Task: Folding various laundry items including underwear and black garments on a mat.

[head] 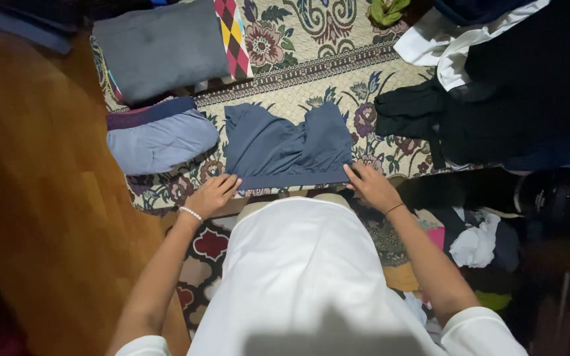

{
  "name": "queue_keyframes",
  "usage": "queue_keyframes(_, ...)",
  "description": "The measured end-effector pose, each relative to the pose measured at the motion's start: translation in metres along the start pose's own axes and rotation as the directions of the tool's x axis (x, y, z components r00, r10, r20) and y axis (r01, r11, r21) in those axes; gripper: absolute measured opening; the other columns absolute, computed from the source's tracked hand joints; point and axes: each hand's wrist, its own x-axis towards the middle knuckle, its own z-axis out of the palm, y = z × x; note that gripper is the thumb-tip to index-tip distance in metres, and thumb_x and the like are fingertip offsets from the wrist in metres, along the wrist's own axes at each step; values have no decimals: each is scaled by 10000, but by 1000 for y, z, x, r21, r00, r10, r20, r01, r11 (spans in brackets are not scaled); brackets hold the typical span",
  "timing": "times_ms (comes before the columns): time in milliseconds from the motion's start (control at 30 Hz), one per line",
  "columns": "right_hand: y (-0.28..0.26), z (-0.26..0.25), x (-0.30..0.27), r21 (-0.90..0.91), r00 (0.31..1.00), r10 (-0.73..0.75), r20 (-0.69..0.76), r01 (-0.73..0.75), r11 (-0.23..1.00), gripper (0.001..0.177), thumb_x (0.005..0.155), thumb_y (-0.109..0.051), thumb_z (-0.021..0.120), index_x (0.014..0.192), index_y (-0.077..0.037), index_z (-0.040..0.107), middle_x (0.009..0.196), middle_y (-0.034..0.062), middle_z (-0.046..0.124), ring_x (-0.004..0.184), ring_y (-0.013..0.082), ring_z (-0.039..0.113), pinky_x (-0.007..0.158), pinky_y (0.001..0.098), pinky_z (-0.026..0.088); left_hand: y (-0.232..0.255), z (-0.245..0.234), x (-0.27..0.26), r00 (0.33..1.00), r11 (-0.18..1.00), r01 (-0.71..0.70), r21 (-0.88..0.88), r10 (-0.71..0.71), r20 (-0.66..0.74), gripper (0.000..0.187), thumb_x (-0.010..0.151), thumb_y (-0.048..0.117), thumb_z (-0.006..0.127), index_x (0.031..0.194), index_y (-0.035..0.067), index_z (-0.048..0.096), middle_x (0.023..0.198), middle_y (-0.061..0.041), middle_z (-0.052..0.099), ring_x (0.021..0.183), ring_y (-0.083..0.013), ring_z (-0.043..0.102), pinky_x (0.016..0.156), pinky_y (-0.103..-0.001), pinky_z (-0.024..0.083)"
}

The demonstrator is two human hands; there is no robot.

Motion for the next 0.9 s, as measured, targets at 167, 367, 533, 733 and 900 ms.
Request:
queue_keyframes(167, 23, 2, -5, -35, 979, -117, 167, 124, 992, 653, 866, -171, 635, 1481, -37, 463, 1351, 145, 536, 1024, 306, 583, 876, 397, 516, -3, -3, -2, 998, 998, -40, 39, 41, -36, 448, 825, 98, 625, 1250, -38, 657, 1309, -182, 642, 1171, -285, 631, 984, -375, 517)
queue_keyframes(367, 42, -1, -2, -153, 928, -286, 241, 327, 933, 694, 848, -110, 566, 1530, -75, 445, 1383, 88, 534, 1037, 230, 582, 896, 333, 546, -8, -5, 0, 992, 989, -110, 98, 115, -50, 341, 834, 105, 621, 1133, -49, 676, 1302, -215, 649, 1152, -312, 658, 954, -395, 509)
queue_keyframes(533, 43, -10, 9, -187, 890, -382, 248, 431, 883, 612, 842, -141, 570, 1445, -40, 521, 1368, 66, 530, 1066, 233, 593, 798, 328, 538, -9, -9, 7, 1000, 999, -1, -33, 0, -23, 333, 820, 100, 605, 1120, -9, 699, 1209, -146, 683, 1098, -296, 661, 927, -403, 510)
queue_keyframes(733, 25, 1, 13, -69, 970, -242, -13, 241, 968, 423, 833, -89, 599, 1250, -38, 647, 1268, 86, 626, 1145, 263, 621, 915, 373, 526, -10, 3, 11, 892, 811, 368, -454, -446, -73, 193, 766, 26, 753, 958, 40, 765, 1056, -92, 720, 1003, -292, 675, 900, -395, 511)
queue_keyframes(900, -35, -54, 46, 626, 711, 493, -502, -95, 774, 90, 1021, 26, 581, 1090, 7, 636, 1182, 153, 679, 1155, 282, 635, 1062, 378, 478, -22, 4, 21, 479, 180, 271, -945, -877, -30, 101, 906, -34, 724, 1000, -6, 747, 1050, -38, 717, 888, -98, 642, 788, -242, 519)
